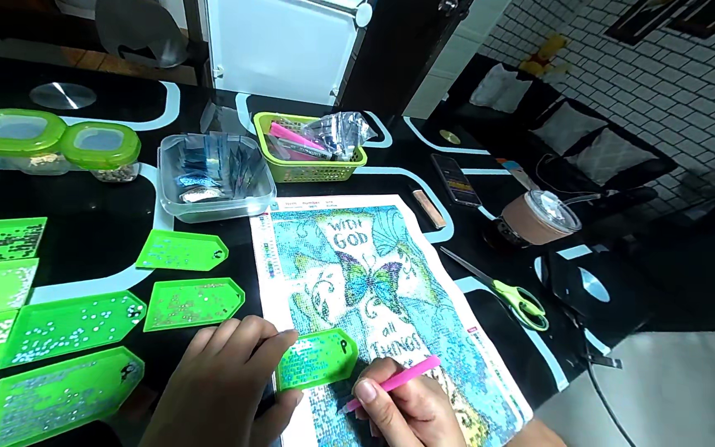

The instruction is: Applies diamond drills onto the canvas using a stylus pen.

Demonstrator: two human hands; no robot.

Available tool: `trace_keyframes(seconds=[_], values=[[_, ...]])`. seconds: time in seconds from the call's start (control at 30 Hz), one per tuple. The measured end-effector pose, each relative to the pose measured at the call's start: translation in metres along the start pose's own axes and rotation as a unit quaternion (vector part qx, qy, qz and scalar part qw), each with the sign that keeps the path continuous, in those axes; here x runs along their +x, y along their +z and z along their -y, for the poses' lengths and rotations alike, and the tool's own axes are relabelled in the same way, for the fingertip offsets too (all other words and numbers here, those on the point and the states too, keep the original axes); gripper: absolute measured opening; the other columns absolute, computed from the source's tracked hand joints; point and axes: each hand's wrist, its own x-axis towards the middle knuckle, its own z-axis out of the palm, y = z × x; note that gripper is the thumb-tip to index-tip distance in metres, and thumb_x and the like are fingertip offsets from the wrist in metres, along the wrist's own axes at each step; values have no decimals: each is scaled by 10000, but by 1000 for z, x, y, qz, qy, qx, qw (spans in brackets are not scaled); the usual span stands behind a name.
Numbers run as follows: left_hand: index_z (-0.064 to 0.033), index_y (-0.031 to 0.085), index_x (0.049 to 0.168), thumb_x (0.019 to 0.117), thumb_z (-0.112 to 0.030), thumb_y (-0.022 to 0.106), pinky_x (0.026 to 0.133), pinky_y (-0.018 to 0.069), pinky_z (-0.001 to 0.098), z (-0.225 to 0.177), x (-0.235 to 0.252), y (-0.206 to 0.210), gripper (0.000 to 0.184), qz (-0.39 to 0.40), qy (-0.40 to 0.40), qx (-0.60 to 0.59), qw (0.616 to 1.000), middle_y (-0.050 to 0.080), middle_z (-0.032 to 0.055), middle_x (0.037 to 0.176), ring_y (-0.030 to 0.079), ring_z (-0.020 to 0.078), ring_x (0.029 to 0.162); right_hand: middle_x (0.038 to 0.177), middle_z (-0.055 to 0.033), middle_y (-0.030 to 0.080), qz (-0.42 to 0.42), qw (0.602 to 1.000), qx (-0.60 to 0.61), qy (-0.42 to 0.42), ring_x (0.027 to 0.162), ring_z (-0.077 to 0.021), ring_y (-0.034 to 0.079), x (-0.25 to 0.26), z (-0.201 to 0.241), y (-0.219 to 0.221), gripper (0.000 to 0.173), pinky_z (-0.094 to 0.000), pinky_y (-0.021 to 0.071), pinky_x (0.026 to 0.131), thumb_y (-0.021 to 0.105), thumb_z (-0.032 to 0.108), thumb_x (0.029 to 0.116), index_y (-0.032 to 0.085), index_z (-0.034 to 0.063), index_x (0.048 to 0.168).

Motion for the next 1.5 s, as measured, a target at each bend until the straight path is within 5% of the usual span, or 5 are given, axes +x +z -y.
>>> trace_keyframes(seconds=[0.23, 0.37, 0.5, 0.73, 1.5], values=[[-166, 753, 1187, 864, -470, 676, 763, 479, 463, 0, 0, 0, 450, -1, 1, 0, 1000, 704, 73, 1014, 652, 286, 883, 786, -119, 626, 18, 983, -157, -90, 739, -142, 621, -2, 12, 6, 251, -190, 513, 679, 527, 160, 1069, 649, -1, 920], [-172, 752, 1190, 873, -477, 663, 750, 475, 455, 0, 0, 1, 449, -7, 6, 5, 1000, 702, 70, 1016, 650, 282, 878, 801, -109, 656, 9, 998, -64, -27, 691, -80, 628, -1, 8, 2, 268, -196, 529, 639, 509, 174, 1089, 638, -24, 963], [-166, 747, 1198, 875, -463, 675, 756, 474, 459, 0, 0, 0, 445, -3, 2, 4, 1000, 700, 76, 1018, 648, 283, 872, 827, -7, 670, -38, 998, 48, 5, 699, 13, 625, 10, 4, 0, 228, -165, 537, 619, 494, 194, 1100, 629, 30, 1020], [-179, 749, 1193, 867, -474, 670, 751, 475, 451, -1, 0, 1, 446, -7, 0, 9, 1000, 700, 65, 1016, 649, 276, 877, 854, -29, 721, -41, 992, -91, -80, 784, -60, 684, 31, -10, 3, 285, -248, 581, 735, 520, 250, 1089, 692, 44, 994], [-193, 753, 1178, 864, -490, 650, 745, 474, 434, 0, -1, 4, 445, -25, 3, 21, 999, 694, 49, 1001, 645, 259, 869, 838, -15, 713, -34, 989, -110, -96, 774, -62, 678, 27, -14, 4, 285, -255, 568, 748, 517, 279, 1089, 680, 74, 975]])
